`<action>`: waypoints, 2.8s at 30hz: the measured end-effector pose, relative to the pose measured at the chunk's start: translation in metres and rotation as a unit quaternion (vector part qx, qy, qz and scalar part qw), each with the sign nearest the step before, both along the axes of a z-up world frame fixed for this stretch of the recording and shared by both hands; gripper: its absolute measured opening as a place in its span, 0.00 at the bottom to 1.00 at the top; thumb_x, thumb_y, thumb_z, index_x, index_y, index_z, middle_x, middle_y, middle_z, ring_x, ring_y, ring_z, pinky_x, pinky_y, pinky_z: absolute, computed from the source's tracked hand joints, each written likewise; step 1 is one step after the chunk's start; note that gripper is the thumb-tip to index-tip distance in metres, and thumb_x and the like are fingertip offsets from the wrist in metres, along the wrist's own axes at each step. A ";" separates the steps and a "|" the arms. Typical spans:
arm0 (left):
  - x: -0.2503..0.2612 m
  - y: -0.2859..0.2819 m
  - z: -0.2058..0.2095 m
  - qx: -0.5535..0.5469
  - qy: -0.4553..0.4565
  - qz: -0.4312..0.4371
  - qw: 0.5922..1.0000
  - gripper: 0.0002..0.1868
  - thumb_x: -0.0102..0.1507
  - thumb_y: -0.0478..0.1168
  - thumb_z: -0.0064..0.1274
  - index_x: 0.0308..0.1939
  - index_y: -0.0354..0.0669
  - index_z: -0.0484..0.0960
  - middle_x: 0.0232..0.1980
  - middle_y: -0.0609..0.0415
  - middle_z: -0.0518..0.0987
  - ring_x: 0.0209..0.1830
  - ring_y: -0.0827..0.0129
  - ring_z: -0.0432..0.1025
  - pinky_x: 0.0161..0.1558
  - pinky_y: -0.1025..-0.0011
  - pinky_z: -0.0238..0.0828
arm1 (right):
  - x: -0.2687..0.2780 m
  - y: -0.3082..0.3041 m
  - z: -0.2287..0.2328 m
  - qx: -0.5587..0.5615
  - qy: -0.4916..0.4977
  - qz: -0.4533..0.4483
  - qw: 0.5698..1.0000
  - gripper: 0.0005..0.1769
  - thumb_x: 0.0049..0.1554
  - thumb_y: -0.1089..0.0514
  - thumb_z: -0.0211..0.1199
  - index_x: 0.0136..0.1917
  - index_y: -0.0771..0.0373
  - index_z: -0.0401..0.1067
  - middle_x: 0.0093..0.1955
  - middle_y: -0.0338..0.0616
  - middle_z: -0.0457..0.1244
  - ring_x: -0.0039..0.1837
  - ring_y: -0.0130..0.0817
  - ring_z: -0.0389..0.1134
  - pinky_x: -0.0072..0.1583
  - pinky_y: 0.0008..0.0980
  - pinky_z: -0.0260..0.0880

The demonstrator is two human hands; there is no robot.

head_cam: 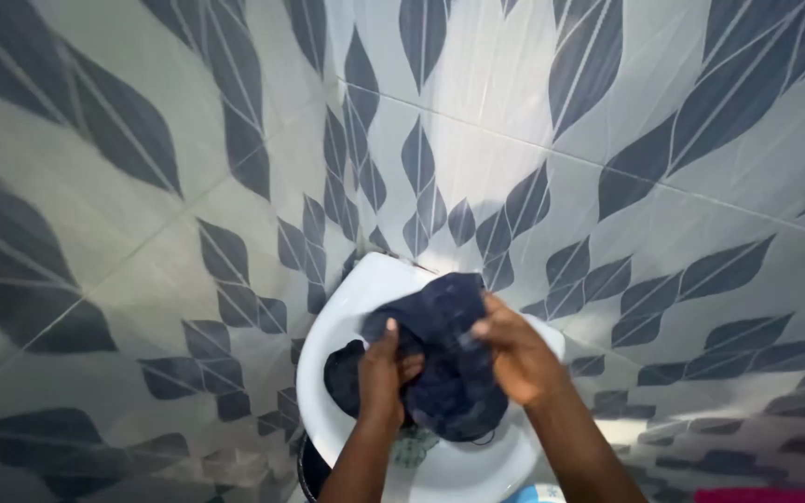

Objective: Hand washing several pieces of dark clothing in a bathroom sink.

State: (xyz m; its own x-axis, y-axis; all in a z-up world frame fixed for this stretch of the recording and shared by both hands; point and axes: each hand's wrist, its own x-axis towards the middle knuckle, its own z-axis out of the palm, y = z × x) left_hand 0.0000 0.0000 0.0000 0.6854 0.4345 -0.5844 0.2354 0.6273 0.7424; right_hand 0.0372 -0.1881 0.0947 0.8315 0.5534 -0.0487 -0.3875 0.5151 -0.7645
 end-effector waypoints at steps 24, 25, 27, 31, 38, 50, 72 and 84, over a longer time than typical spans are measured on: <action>-0.001 0.065 -0.039 0.290 0.112 -0.228 0.923 0.22 0.62 0.53 0.63 0.31 0.34 0.82 0.27 0.42 0.79 0.26 0.52 0.73 0.33 0.54 0.70 | -0.015 0.030 -0.042 -0.246 0.182 -0.054 0.951 0.44 0.48 0.59 0.64 0.77 0.62 0.58 0.66 0.53 0.67 0.66 0.47 0.69 0.66 0.45 0.71; -0.003 0.071 -0.041 0.289 0.111 -0.225 0.924 0.22 0.62 0.53 0.63 0.31 0.34 0.82 0.27 0.42 0.79 0.26 0.52 0.73 0.33 0.54 0.70 | -0.016 0.029 -0.057 -0.247 0.180 -0.052 0.951 0.44 0.48 0.59 0.64 0.77 0.62 0.58 0.66 0.53 0.67 0.66 0.47 0.69 0.66 0.45 0.71; -0.009 0.082 -0.044 0.588 0.087 -0.163 0.787 0.22 0.57 0.56 0.65 0.34 0.38 0.84 0.28 0.39 0.80 0.30 0.43 0.74 0.33 0.51 0.69 | -0.020 0.027 -0.087 -0.261 0.154 -0.069 0.950 0.41 0.47 0.61 0.65 0.75 0.65 0.63 0.67 0.51 0.68 0.66 0.44 0.69 0.68 0.40 0.66; -0.015 0.097 -0.012 0.625 0.133 -0.233 0.733 0.22 0.59 0.56 0.62 0.32 0.38 0.84 0.30 0.39 0.80 0.31 0.44 0.75 0.35 0.50 0.70 | -0.016 0.025 -0.132 -0.348 0.135 -0.132 0.918 0.41 0.46 0.62 0.60 0.75 0.60 0.66 0.66 0.48 0.70 0.64 0.43 0.70 0.68 0.41 0.65; -0.007 0.099 0.024 0.410 -0.086 -0.220 0.881 0.18 0.60 0.44 0.65 0.28 0.31 0.79 0.24 0.46 0.72 0.24 0.66 0.64 0.31 0.65 0.65 | 0.027 0.025 -0.093 -0.368 0.194 -0.152 0.896 0.29 0.51 0.62 0.62 0.67 0.66 0.71 0.56 0.53 0.72 0.57 0.46 0.72 0.62 0.42 0.71; 0.012 0.089 -0.065 0.421 -0.059 -0.306 0.852 0.30 0.60 0.53 0.69 0.49 0.29 0.78 0.42 0.37 0.82 0.42 0.55 0.75 0.45 0.62 0.71 | 0.059 0.030 -0.148 -0.394 0.111 -0.139 0.902 0.17 0.54 0.61 0.69 0.56 0.68 0.75 0.47 0.47 0.71 0.47 0.36 0.72 0.54 0.34 0.72; 0.044 0.023 -0.072 -0.113 0.090 -0.205 0.968 0.20 0.55 0.37 0.62 0.50 0.35 0.78 0.42 0.46 0.85 0.42 0.54 0.82 0.44 0.56 0.83 | 0.089 0.012 -0.162 -0.601 -0.183 -0.235 0.742 0.19 0.61 0.57 0.57 0.65 0.62 0.73 0.60 0.53 0.69 0.61 0.48 0.72 0.62 0.40 0.70; 0.117 -0.047 -0.195 0.006 0.075 -0.167 0.983 0.25 0.55 0.42 0.69 0.50 0.33 0.78 0.38 0.48 0.84 0.37 0.57 0.81 0.38 0.58 0.79 | 0.036 -0.061 -0.210 -0.624 -0.111 -0.337 0.696 0.16 0.63 0.61 0.52 0.61 0.53 0.74 0.64 0.45 0.69 0.55 0.47 0.73 0.55 0.44 0.75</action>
